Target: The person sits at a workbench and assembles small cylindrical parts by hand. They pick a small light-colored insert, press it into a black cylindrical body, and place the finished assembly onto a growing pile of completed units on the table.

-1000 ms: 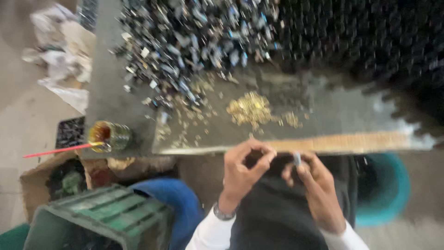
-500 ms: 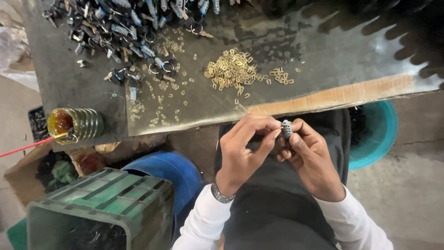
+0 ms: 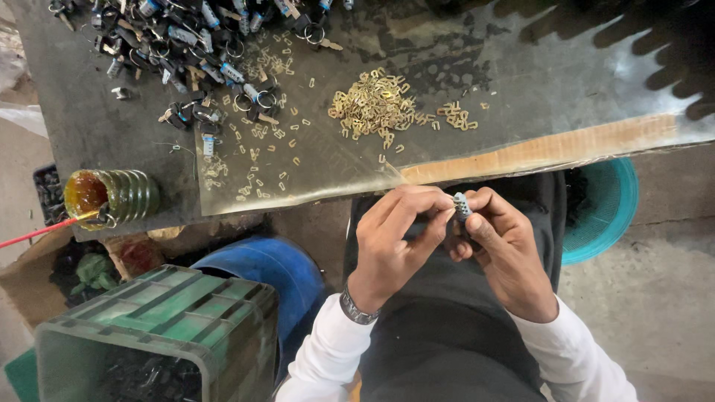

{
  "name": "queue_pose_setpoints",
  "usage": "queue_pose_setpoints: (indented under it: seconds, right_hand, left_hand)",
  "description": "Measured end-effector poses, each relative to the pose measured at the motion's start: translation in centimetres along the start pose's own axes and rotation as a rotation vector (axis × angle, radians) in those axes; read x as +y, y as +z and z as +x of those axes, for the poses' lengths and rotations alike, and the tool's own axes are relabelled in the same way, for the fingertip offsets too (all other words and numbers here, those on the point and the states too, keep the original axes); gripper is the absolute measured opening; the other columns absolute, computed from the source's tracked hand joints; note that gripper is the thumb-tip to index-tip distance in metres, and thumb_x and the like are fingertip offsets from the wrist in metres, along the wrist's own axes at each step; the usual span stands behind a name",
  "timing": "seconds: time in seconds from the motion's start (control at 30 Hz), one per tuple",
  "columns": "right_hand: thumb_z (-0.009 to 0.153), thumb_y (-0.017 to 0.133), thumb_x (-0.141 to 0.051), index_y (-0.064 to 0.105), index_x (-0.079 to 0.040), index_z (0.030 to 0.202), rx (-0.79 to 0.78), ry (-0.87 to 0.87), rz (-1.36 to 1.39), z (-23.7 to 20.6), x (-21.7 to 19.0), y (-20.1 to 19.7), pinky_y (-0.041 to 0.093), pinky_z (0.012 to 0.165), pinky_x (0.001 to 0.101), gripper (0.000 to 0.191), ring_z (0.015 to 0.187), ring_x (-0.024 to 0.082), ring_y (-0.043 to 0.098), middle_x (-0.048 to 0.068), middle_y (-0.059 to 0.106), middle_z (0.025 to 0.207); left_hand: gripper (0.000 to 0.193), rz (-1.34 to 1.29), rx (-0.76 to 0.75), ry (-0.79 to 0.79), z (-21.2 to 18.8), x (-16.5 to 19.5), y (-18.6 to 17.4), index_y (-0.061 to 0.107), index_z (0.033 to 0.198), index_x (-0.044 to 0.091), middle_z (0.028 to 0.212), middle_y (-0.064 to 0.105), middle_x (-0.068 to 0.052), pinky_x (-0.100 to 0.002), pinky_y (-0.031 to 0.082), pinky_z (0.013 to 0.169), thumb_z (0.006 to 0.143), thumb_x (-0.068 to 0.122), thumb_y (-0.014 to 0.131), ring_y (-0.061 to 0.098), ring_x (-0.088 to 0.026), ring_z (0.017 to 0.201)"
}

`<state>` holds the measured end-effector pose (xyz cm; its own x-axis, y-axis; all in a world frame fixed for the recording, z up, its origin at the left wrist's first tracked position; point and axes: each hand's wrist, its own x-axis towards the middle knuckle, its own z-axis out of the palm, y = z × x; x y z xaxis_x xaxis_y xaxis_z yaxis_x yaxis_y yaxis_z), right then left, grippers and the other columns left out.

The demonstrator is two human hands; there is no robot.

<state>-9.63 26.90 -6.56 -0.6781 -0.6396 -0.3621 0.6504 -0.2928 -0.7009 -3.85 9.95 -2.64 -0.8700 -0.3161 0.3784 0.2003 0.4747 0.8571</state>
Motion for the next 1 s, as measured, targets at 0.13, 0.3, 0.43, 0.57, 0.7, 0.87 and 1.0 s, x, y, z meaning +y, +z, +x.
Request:
queue_pose_setpoints:
  seconds: [0.13, 0.3, 0.43, 0.57, 0.7, 0.87, 1.0]
  right_hand:
    - [0.105, 0.06, -0.016, 0.058, -0.002, 0.112, 0.002, -0.02, -0.011, 0.1, 0.2, -0.1, 0.051, 0.072, 0.0308, 0.015, 0.076, 0.01, 0.054, 0.003, 0.058, 0.097]
    - [0.105, 0.06, -0.011, 0.056, -0.001, 0.11, 0.033, -0.055, -0.086, 0.4, 0.5, -0.5, 0.05, 0.071, 0.0294, 0.011, 0.077, 0.012, 0.056, 0.004, 0.057, 0.098]
    - [0.101, 0.062, -0.005, 0.058, 0.0, 0.105, 0.049, -0.102, -0.248, 0.6, -0.2, -0.7, 0.05, 0.069, 0.0275, 0.008, 0.078, 0.011, 0.057, 0.004, 0.057, 0.099]
    - [0.096, 0.066, -0.004, 0.061, 0.001, 0.1, -0.005, -0.074, -0.339, 0.4, -2.1, -0.1, 0.052, 0.071, 0.0286, 0.008, 0.082, 0.012, 0.06, 0.006, 0.059, 0.097]
    - [0.087, 0.072, -0.006, 0.066, 0.001, 0.097, -0.203, -0.272, -0.877, 1.2, -5.8, 1.0, 0.053, 0.081, 0.0309, 0.013, 0.091, 0.015, 0.065, 0.008, 0.069, 0.099]
    - [0.107, 0.074, -0.014, 0.07, -0.002, 0.117, 0.057, -0.767, -1.363, 6.9, -11.4, 0.9, 0.051, 0.084, 0.0321, 0.016, 0.09, 0.022, 0.065, 0.009, 0.067, 0.108]
    - [0.103, 0.077, -0.017, 0.067, -0.001, 0.116, 0.096, -1.243, -1.779, 14.3, -13.0, 0.1, 0.046, 0.093, 0.0424, 0.023, 0.104, 0.035, 0.061, 0.013, 0.066, 0.108]
  left_hand:
    - [0.02, 0.029, -0.003, 0.015, 0.1, -0.3, 0.1, 0.066, 0.109, 0.004, 0.103, 0.07, -0.007, -0.03, 0.058, 0.077, 0.093, -0.001, 0.077, 0.071, -0.02, 0.089]
    - [0.021, 0.095, -0.064, 0.055, 0.2, -0.5, -0.2, 0.065, 0.111, 0.004, 0.103, 0.07, -0.008, -0.031, 0.057, 0.077, 0.094, -0.001, 0.076, 0.07, -0.023, 0.092]
    - [0.024, -0.144, -0.11, -0.163, 0.4, -0.8, -0.4, 0.067, 0.116, 0.005, 0.101, 0.072, -0.006, -0.027, 0.058, 0.077, 0.094, 0.002, 0.076, 0.071, -0.016, 0.088]
    - [0.021, -0.464, -0.182, -0.312, 0.5, -1.4, -0.5, 0.071, 0.117, 0.002, 0.105, 0.071, -0.008, -0.029, 0.054, 0.087, 0.096, 0.005, 0.076, 0.068, -0.015, 0.095]
    - [0.018, -0.835, -0.116, -0.225, -0.2, -2.2, 0.0, 0.067, 0.111, 0.003, 0.113, 0.067, -0.01, -0.035, 0.05, 0.106, 0.097, 0.014, 0.072, 0.064, -0.017, 0.115]
    - [0.022, -1.017, 0.076, -0.362, -1.9, -3.6, -0.5, 0.063, 0.114, 0.002, 0.089, 0.069, -0.009, -0.024, 0.05, 0.066, 0.103, 0.019, 0.07, 0.063, -0.009, 0.072]
    - [0.021, -0.823, 0.063, -0.465, -3.0, -4.1, -0.8, 0.063, 0.111, 0.0, 0.078, 0.062, -0.004, -0.02, 0.039, 0.05, 0.1, 0.015, 0.073, 0.053, -0.006, 0.059]
